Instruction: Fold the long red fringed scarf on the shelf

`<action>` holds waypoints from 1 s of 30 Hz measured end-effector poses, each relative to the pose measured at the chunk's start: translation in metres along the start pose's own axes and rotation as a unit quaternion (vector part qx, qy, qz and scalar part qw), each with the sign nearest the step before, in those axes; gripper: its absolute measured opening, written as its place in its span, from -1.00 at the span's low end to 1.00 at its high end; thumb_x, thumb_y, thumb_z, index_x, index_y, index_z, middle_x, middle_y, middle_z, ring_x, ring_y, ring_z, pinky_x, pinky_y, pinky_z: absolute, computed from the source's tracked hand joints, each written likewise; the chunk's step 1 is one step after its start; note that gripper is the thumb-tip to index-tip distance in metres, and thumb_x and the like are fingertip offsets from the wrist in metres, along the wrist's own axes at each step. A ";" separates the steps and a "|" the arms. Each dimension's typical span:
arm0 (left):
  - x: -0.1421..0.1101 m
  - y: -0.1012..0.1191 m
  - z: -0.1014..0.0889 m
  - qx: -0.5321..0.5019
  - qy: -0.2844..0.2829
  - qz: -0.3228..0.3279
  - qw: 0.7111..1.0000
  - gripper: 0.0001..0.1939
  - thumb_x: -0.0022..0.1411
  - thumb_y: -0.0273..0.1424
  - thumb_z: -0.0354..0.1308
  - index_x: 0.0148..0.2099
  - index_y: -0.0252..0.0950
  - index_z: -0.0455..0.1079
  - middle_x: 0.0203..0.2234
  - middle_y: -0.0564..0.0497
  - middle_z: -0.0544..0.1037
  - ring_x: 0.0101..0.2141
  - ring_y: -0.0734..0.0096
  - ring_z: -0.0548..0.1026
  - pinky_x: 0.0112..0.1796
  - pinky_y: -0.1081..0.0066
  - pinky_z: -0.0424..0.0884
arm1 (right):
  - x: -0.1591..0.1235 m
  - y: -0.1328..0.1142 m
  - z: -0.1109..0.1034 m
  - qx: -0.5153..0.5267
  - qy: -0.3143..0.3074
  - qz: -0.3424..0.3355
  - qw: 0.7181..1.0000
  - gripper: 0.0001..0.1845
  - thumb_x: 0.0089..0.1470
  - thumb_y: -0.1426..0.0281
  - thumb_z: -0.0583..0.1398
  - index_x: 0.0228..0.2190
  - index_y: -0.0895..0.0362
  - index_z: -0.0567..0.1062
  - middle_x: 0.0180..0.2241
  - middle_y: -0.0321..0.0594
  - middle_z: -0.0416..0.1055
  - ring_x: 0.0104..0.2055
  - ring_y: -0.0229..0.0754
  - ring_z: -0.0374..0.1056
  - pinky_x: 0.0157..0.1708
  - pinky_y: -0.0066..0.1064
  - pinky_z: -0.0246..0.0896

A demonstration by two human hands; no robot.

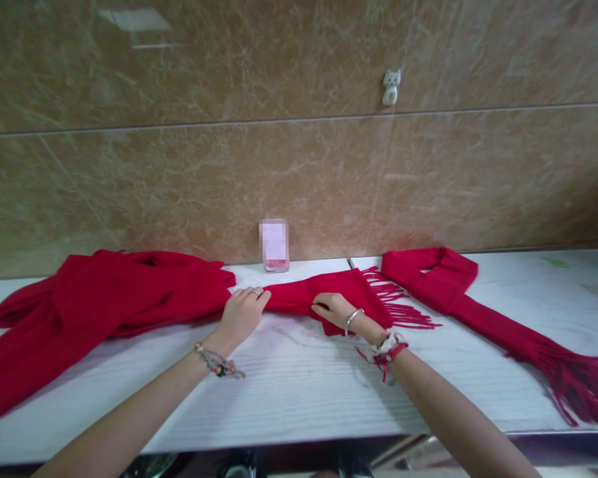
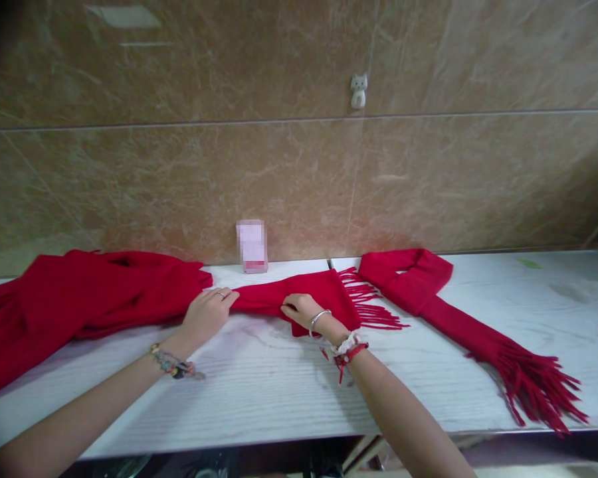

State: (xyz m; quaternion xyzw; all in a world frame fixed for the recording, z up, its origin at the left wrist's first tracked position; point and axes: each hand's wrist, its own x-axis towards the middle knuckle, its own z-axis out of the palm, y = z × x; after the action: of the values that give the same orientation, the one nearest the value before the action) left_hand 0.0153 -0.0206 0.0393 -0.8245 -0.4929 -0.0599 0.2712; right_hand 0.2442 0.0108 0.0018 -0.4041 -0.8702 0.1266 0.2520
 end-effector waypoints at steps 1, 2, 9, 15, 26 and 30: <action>-0.006 -0.012 -0.001 0.014 -0.005 -0.011 1.000 -0.66 0.09 -0.68 -0.11 -0.19 -0.36 0.40 -0.33 -0.13 0.51 -0.28 0.23 0.45 -0.29 0.32 0.32 | 0.000 0.000 0.000 0.002 -0.002 -0.002 1.000 -0.85 0.01 0.52 0.11 -0.48 0.19 0.49 -0.44 -0.18 0.48 -0.41 -0.26 0.35 -0.38 -0.48 0.20; -0.012 -0.025 -0.003 0.028 -0.012 -0.024 0.999 -0.64 0.07 -0.69 -0.11 -0.17 -0.37 0.40 -0.32 -0.15 0.51 -0.27 0.21 0.45 -0.28 0.31 0.33 | 0.000 0.000 -0.001 0.004 -0.005 -0.004 1.000 -0.85 0.01 0.52 0.11 -0.47 0.19 0.49 -0.43 -0.18 0.48 -0.41 -0.26 0.35 -0.38 -0.48 0.20; -0.049 -0.123 -0.013 0.093 -0.101 -0.091 0.986 -0.52 0.01 -0.65 -0.12 -0.01 -0.39 0.33 -0.16 -0.18 0.46 -0.16 0.15 0.41 -0.21 0.28 0.33 | -0.002 0.002 -0.002 0.013 -0.019 -0.019 1.000 -0.82 0.01 0.49 0.08 -0.43 0.19 0.50 -0.42 -0.15 0.49 -0.40 -0.23 0.37 -0.37 -0.47 0.22; -0.093 -0.167 -0.007 0.099 -0.151 -0.119 0.976 -0.51 0.05 -0.64 -0.18 0.02 -0.44 0.31 -0.11 -0.22 0.42 -0.12 0.14 0.40 -0.12 0.25 0.29 | -0.003 0.004 -0.001 0.014 -0.042 -0.059 0.997 -0.80 0.01 0.45 0.06 -0.43 0.16 0.50 -0.41 -0.15 0.50 -0.38 -0.20 0.39 -0.34 -0.44 0.24; -0.115 -0.224 -0.028 0.089 -0.030 -0.251 0.963 -0.58 0.17 -0.56 -0.30 -0.05 -0.42 0.31 -0.37 -0.12 0.45 -0.30 0.19 0.42 -0.27 0.27 0.33 | -0.006 0.023 -0.013 0.000 -0.027 -0.002 1.000 -0.78 -0.01 0.41 0.05 -0.48 0.15 0.49 -0.50 -0.22 0.48 -0.49 -0.24 0.34 -0.44 -0.45 0.23; -0.108 -0.185 -0.015 -0.062 -0.016 -0.090 0.994 -0.62 0.19 -0.49 -0.23 -0.04 -0.38 0.30 -0.23 -0.11 0.44 -0.18 0.25 0.39 -0.09 0.29 0.28 | -0.006 0.015 -0.009 0.057 -0.087 -0.081 0.991 -0.80 -0.01 0.39 0.08 -0.41 0.13 0.51 -0.38 -0.18 0.49 -0.34 -0.19 0.39 -0.27 -0.38 0.26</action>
State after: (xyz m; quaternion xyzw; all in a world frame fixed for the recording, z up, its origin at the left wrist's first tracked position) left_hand -0.1935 -0.0444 0.0846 -0.7932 -0.5644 -0.1017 0.2049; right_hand 0.2619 0.0156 0.0008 -0.3046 -0.9100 0.1899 0.2074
